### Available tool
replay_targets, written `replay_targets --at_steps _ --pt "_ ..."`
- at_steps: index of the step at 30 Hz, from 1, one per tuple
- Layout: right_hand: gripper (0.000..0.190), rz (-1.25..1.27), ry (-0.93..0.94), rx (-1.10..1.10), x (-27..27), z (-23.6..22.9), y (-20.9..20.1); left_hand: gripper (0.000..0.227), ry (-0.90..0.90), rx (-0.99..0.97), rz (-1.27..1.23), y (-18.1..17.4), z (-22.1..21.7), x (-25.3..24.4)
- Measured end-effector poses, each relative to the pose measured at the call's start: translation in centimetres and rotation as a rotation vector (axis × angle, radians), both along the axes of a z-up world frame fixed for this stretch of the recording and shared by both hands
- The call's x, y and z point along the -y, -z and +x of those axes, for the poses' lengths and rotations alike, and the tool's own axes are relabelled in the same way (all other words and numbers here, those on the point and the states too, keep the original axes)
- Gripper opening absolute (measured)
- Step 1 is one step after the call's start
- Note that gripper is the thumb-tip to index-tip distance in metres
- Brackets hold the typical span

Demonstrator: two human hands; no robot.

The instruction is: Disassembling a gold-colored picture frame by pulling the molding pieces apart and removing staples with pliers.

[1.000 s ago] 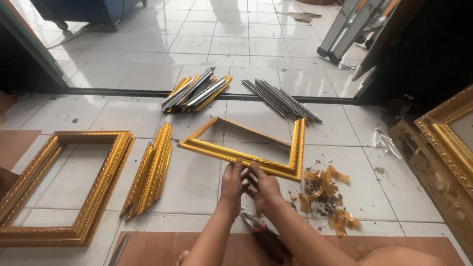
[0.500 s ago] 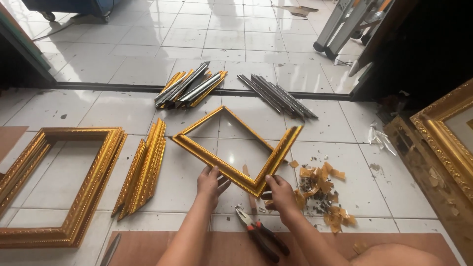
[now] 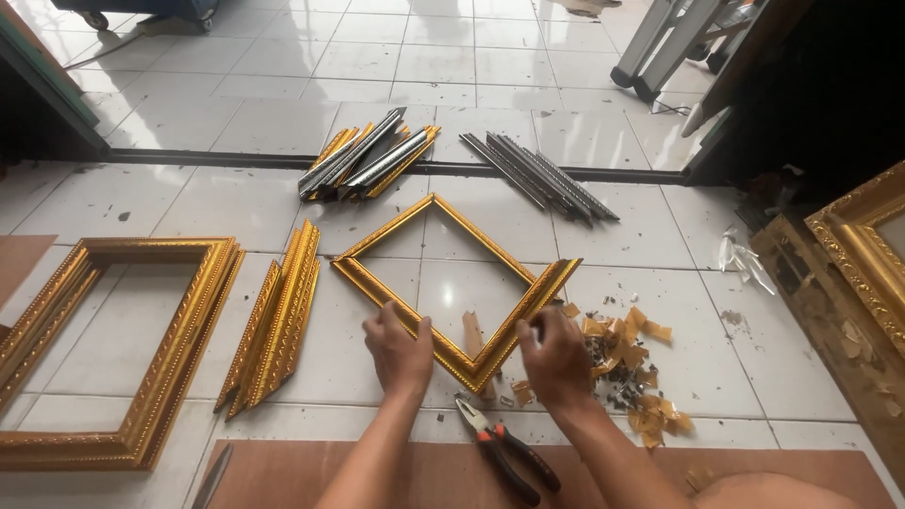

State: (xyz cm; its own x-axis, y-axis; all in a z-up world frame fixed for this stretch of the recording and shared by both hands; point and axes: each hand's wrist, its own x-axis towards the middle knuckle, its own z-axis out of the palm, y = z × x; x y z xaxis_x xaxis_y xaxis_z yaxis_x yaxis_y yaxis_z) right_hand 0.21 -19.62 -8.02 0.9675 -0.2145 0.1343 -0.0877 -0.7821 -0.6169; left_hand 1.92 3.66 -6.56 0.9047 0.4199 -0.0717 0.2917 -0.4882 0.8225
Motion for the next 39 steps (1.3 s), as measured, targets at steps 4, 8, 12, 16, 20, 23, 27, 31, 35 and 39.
replay_targets --at_steps 4,8,12,16,20,23,27,31,35,39 --pt "0.011 -0.452 -0.328 0.625 -2.5 4.1 -0.2 0.038 0.285 0.198 0.523 4.0 2.0 0.7" --pt "0.056 -0.779 -0.706 -0.094 -2.9 6.0 -2.5 0.045 0.793 0.173 0.953 3.1 3.9 0.2" --pt "0.058 -0.779 -0.758 -0.273 -2.0 8.0 -2.1 0.066 0.947 0.122 0.861 3.3 5.1 -0.7" --pt "0.038 -0.585 -0.576 -0.223 -3.9 8.9 -3.6 0.065 0.880 0.207 0.864 3.7 5.4 -1.4" --pt "0.050 -0.585 -0.545 -0.418 -6.3 11.1 -0.4 0.063 0.888 0.268 0.839 5.3 4.5 -1.3" --pt "0.045 -0.494 -0.471 -0.474 -7.2 12.9 1.3 0.063 0.878 0.320 0.788 5.6 4.4 -1.3" --pt "0.054 -0.200 -0.426 -0.741 -7.6 9.7 -5.6 0.071 0.859 0.341 0.699 5.6 3.9 -1.5" --pt "0.039 -0.088 -0.345 -0.742 -6.9 11.3 -3.7 0.067 0.851 0.347 0.709 5.4 3.2 -1.1" --pt "0.037 -0.333 -0.324 -0.727 -7.5 11.2 -3.2 0.068 0.849 0.340 0.716 5.1 3.3 -0.8" --pt "0.034 -0.488 -0.389 -0.658 -8.0 9.5 -4.5 0.069 0.857 0.318 0.718 4.5 3.2 -0.4"
